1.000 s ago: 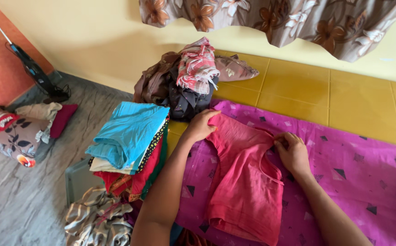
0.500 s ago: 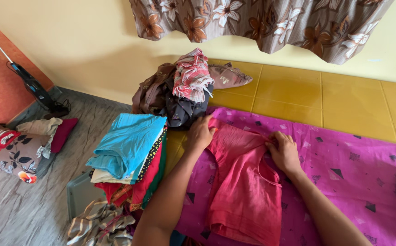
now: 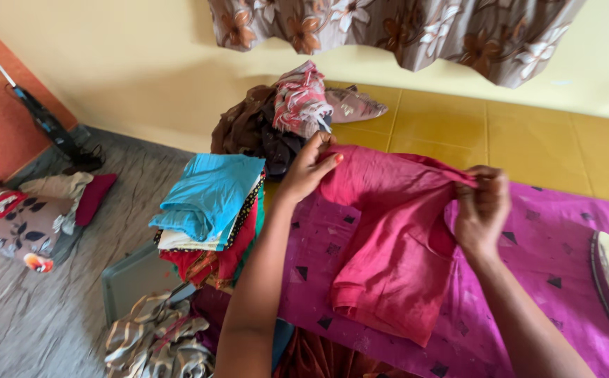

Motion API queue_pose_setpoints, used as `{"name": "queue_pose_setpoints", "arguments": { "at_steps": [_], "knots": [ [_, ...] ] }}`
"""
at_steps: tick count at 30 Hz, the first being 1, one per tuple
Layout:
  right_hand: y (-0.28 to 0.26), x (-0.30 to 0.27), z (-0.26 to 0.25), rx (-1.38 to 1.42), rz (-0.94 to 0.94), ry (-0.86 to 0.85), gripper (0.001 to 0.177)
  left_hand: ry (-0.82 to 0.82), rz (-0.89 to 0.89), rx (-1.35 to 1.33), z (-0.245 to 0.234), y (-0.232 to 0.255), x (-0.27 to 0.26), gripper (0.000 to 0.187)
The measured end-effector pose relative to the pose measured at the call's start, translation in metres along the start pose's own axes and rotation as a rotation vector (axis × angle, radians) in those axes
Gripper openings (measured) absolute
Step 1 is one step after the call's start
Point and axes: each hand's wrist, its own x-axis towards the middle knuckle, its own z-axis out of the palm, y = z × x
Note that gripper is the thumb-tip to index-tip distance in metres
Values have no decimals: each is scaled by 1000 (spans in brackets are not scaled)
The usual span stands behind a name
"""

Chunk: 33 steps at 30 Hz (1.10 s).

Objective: The person irons a red short-sleeved top on a table covered with a pink cloth. They repeatedly smooth the fabric with their hands and pass a hot iron over the sleeves, shoulders, and body of the garment to remove wrinkles.

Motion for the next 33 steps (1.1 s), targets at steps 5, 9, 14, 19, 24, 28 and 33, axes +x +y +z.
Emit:
{"name": "queue_pose_setpoints", "arguments": {
  "at_steps": [5,9,14,19,24,28,33],
  "knots": [
    [-94,22,-33,-78,-156,25,25,-378,-124,469,8,127,1,38],
    [-88,88,-28,-52,170,-215,19,-163,135,1035,14,175,35,17],
    [-78,151,-27,207,122,-170,18,115,397,438,28,209,51,25],
    [-49,147,-60,265,114,-251,26,144,387,462,63,207,12,19],
    [38,67,-136,15,268,-397,23,-245,500,582,160,132,-67,25],
    [69,-1,-199,-502,486,-586,28,-636,472,546,243,73,-131,15],
    [47,-23,-231,-827,604,-626,34,-715,294,446,243,45,-137,13]
  ]
}}
